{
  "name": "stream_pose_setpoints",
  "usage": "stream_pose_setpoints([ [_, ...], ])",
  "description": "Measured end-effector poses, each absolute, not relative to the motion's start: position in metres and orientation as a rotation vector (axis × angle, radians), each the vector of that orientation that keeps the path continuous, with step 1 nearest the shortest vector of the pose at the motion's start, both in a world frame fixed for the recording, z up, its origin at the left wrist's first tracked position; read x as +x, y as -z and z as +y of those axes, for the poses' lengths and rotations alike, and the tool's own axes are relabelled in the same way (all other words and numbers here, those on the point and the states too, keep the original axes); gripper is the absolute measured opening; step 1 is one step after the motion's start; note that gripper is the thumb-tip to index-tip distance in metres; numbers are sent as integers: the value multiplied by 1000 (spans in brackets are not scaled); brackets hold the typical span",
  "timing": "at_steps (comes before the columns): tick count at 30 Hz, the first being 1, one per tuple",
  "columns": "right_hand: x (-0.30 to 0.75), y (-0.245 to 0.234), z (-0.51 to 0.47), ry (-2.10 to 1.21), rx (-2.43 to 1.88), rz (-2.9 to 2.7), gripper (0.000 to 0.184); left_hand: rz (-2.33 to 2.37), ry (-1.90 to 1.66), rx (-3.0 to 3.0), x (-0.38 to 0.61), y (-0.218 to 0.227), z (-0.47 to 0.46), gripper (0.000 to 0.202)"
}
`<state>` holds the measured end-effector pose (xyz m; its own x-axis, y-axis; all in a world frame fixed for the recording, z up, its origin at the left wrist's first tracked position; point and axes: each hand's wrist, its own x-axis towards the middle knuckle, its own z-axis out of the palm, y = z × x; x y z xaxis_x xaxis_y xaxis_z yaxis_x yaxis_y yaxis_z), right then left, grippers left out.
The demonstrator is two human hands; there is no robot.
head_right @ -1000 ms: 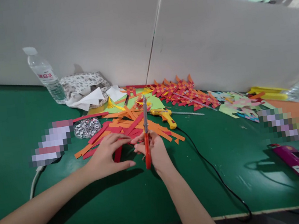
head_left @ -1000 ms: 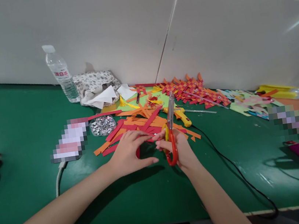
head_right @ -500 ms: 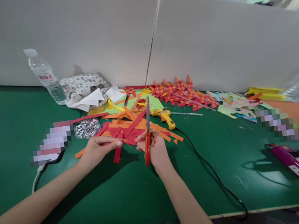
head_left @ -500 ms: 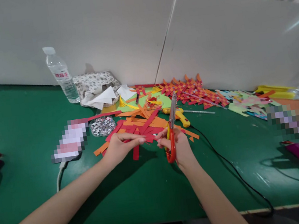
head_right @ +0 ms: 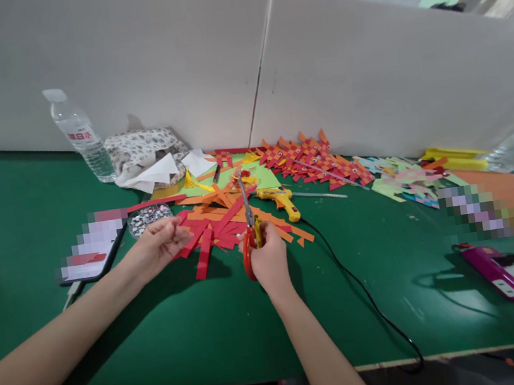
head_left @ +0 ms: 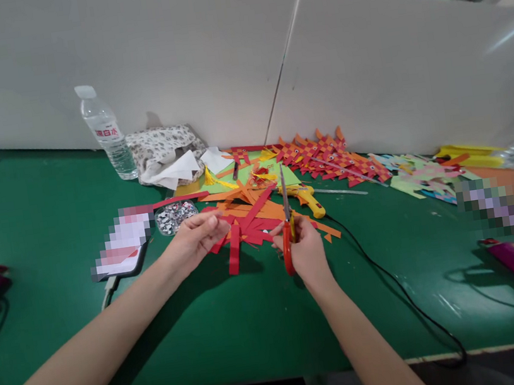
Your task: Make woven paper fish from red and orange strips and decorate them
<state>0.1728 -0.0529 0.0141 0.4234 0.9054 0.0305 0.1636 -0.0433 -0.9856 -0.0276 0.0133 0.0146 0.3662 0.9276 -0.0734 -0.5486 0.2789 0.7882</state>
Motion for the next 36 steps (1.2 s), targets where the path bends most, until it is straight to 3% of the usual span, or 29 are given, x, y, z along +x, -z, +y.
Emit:
stream_pose_setpoints([
  [5, 174, -15, -52, -720, -1535, -1017, 25, 713, -920, 1024, -24, -16, 5, 21],
  [12, 199, -21, -50, -162, -1942, -1159, 23, 733, -1048, 987, -27, -20, 20, 30],
  [18, 220, -16, -46, -419, -2057, -1428, 34, 908, -1270, 1019, -43, -19, 38, 30],
  [23, 222, -10, -46, -494, -2006, -1530, 28, 1204, -1258, 1410, -54, -15, 44, 26],
  [26, 220, -11, -47, -499, -2015, -1498, 29, 1262, -1199, 1832, -58, -9, 45, 24],
  [29, 219, -14, -47, -491, -2012, -1456, 29, 1327, -1118, 2107, -57, -7, 43, 37],
  [32, 219, -19, -47, -598, -1883, -1286, 36, 1438, -1041, 2237, -53, -10, 38, 47],
  [36, 216, -23, -47, -799, -1592, -1024, 46, 1382, -1062, 2221, -47, -11, 33, 42],
])
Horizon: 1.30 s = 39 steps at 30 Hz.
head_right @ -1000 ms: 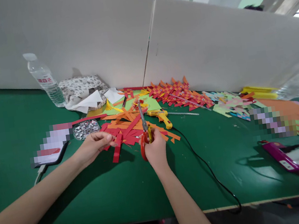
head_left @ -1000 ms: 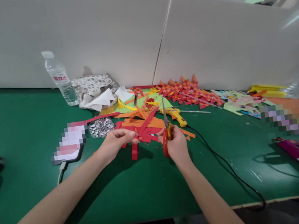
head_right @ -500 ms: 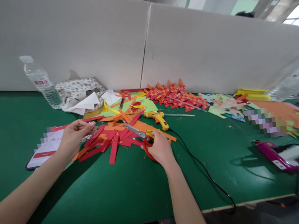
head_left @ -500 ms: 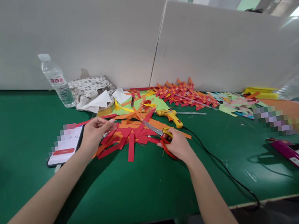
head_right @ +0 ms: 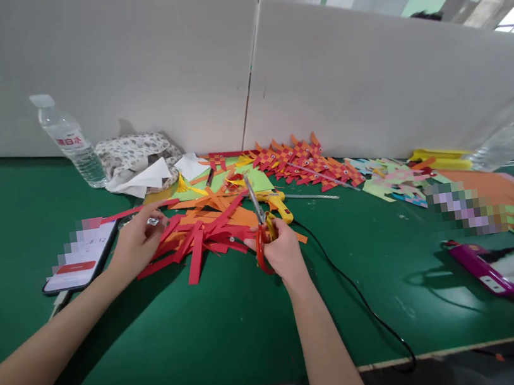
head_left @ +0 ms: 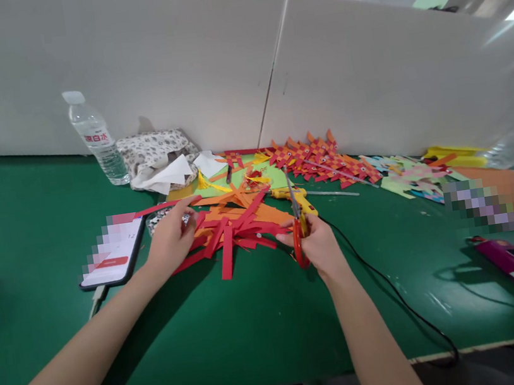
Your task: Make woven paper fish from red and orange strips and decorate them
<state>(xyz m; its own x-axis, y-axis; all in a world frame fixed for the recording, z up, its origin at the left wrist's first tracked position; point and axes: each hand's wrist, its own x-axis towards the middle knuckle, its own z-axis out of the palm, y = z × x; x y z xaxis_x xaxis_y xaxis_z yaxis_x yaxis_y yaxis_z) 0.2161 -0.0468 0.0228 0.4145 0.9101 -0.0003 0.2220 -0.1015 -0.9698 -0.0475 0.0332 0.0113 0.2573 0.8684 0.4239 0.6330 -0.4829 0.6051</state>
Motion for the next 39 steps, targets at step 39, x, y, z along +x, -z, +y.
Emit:
stream_pose_setpoints([
  [39, 177, -31, -55, -1460, -851, -949, 28, 801, -782, 1855, 4, -9, -5, 17],
])
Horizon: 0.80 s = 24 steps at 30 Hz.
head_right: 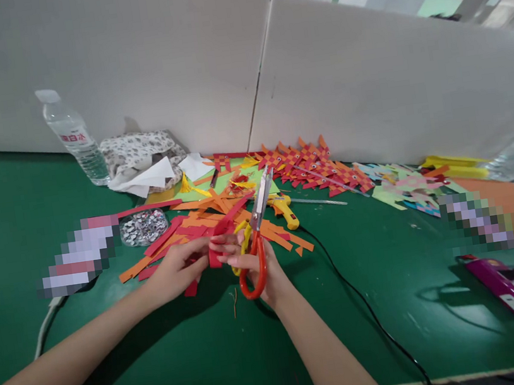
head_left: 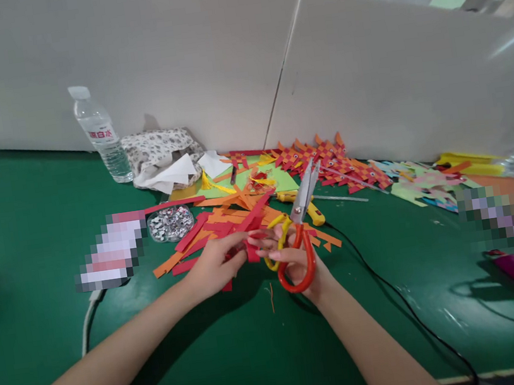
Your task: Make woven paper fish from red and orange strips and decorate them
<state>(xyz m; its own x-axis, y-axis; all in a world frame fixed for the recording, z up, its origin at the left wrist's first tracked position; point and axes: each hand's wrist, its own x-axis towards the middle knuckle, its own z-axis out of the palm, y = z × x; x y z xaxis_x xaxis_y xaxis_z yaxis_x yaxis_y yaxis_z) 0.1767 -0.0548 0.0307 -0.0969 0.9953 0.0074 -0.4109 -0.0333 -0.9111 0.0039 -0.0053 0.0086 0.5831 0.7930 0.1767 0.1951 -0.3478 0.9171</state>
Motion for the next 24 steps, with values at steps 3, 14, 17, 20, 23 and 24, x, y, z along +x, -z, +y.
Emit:
stream_pose_setpoints([
  [3, 178, -31, -53, -1444, -865, -895, 28, 771, -757, 1870, 5, -14, -13, 24],
  [14, 175, -22, -47, -1163, -1116, -902, 42, 785, -775, 1657, 11, -9, -14, 18],
  [17, 172, -19, -45, -1078, -1188, -961, 46, 753, -735, 1647, 11, -10, -16, 18],
  [20, 170, -19, -46, -1084, -1176, -1006, 45, 771, -711, 1641, 11, -12, -19, 19],
  [23, 170, -20, -49, -1135, -1150, -978, 46, 834, -748, 1683, 10, -13, -17, 21],
  [24, 170, -21, -49, -1154, -1146, -963, 47, 851, -771, 1697, 9, -13, -16, 23],
])
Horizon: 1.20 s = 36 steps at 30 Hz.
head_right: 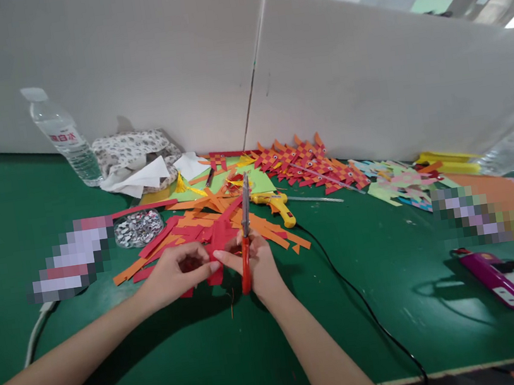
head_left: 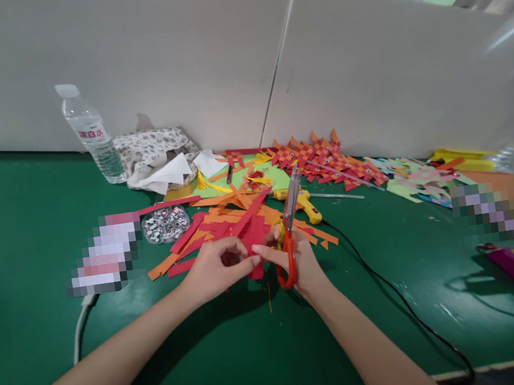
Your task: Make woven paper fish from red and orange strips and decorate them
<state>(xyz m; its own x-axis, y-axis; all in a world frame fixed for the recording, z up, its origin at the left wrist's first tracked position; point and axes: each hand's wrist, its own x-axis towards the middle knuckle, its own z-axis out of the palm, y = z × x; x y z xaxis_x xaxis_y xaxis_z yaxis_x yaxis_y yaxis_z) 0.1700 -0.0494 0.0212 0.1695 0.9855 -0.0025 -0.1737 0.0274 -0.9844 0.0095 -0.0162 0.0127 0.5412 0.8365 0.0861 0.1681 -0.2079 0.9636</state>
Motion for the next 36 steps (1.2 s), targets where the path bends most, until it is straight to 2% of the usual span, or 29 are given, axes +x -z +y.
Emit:
stream_pose_setpoints([
  [6, 171, -23, -52, -1262, -1157, -1024, 49, 876, -961, 1582, 8, -10, -8, 25],
  [17, 170, -23, -52, -1249, -1180, -1089, 47, 871, -949, 1205, 13, -21, -10, 22],
  [36, 170, -23, -51, -1281, -1179, -1084, 47, 832, -969, 1262, 10, -18, -8, 18],
])
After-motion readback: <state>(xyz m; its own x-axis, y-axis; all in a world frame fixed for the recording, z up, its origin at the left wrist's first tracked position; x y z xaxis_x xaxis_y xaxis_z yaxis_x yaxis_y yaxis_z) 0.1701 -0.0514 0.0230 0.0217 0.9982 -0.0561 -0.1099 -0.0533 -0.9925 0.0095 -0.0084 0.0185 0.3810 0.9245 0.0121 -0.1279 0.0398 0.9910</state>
